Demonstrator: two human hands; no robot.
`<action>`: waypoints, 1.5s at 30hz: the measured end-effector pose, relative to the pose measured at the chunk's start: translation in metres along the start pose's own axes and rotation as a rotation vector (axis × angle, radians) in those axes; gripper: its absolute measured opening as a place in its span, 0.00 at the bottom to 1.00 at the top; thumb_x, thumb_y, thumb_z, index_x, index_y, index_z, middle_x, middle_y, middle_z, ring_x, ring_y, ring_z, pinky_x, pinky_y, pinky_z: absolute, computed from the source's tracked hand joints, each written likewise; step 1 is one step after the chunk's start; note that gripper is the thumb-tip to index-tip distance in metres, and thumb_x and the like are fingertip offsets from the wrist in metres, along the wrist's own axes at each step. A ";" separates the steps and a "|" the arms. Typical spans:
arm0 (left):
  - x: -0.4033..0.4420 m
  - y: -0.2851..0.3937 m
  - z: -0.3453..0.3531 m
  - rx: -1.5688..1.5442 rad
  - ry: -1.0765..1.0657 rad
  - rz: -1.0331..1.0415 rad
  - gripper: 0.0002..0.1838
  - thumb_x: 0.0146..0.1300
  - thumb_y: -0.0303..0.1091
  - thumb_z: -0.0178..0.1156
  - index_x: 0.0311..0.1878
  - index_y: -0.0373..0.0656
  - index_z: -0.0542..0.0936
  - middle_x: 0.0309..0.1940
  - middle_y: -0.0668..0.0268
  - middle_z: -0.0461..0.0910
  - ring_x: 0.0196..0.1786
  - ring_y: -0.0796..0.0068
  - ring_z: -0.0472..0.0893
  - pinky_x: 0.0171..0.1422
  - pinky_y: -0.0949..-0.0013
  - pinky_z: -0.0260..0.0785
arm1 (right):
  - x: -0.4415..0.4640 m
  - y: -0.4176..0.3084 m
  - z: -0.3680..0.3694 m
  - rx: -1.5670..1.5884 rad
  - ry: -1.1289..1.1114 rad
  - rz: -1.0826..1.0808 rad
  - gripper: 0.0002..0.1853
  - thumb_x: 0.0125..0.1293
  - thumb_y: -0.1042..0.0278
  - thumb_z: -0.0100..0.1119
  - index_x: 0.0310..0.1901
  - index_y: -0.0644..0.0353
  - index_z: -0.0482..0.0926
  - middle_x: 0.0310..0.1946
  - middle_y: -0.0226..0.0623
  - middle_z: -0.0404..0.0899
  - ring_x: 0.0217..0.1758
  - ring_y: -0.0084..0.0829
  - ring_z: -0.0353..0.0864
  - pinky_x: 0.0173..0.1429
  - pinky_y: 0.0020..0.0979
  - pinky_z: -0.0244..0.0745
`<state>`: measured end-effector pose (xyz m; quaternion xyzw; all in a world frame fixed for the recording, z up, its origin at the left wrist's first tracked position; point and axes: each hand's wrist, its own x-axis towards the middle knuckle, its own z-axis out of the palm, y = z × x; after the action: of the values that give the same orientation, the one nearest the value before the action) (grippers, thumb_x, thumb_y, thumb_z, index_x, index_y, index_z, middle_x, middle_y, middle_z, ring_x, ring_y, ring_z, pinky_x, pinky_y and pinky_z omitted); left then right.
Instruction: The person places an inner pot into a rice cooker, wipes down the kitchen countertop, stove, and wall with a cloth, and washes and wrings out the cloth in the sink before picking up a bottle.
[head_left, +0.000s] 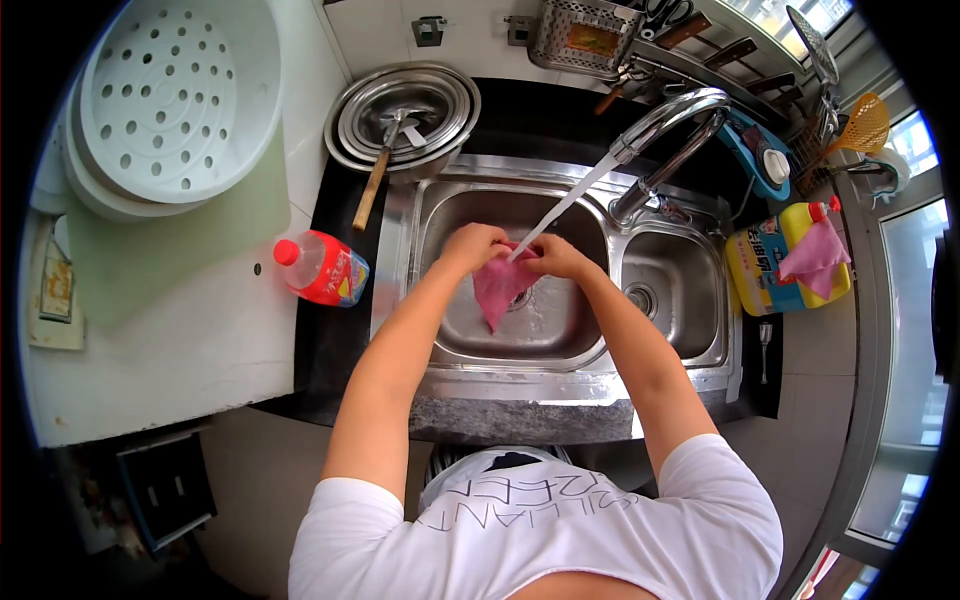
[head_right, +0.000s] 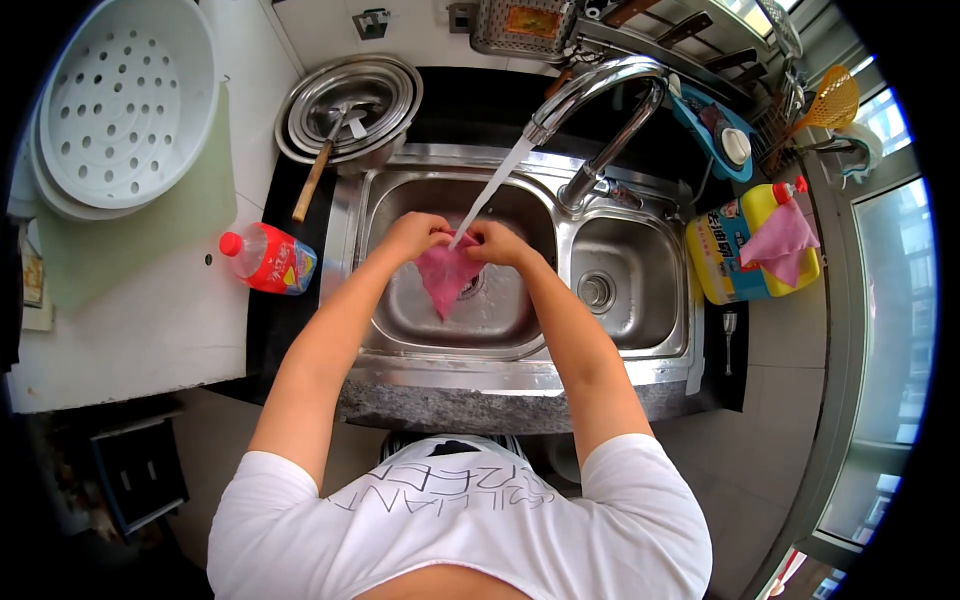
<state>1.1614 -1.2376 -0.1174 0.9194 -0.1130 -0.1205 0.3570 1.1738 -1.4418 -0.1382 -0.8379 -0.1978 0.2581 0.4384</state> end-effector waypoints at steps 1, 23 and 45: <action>0.002 -0.003 -0.003 0.005 -0.022 0.080 0.10 0.50 0.37 0.62 0.34 0.43 0.81 0.26 0.61 0.80 0.30 0.62 0.79 0.34 0.64 0.69 | -0.002 -0.002 0.000 -0.002 -0.001 0.001 0.16 0.45 0.67 0.62 0.38 0.62 0.78 0.29 0.36 0.79 0.31 0.27 0.76 0.38 0.29 0.71; 0.010 -0.024 0.114 -0.721 0.206 0.311 0.19 0.65 0.34 0.40 0.57 0.39 0.69 0.50 0.60 0.73 0.48 0.67 0.74 0.52 0.65 0.68 | -0.077 -0.062 0.103 0.049 0.496 -0.168 0.16 0.56 0.74 0.53 0.48 0.60 0.70 0.33 0.40 0.74 0.36 0.37 0.77 0.39 0.31 0.73; -0.017 -0.064 0.074 -1.719 0.163 -0.604 0.23 0.66 0.47 0.35 0.53 0.43 0.70 0.49 0.58 0.74 0.52 0.59 0.75 0.56 0.54 0.67 | 0.021 0.044 0.094 1.344 0.187 0.353 0.18 0.60 0.66 0.58 0.51 0.58 0.71 0.40 0.31 0.77 0.40 0.26 0.77 0.42 0.27 0.74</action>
<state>1.1304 -1.2331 -0.2112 0.3333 0.2865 -0.1863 0.8787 1.1377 -1.3938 -0.2258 -0.4237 0.1820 0.3187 0.8281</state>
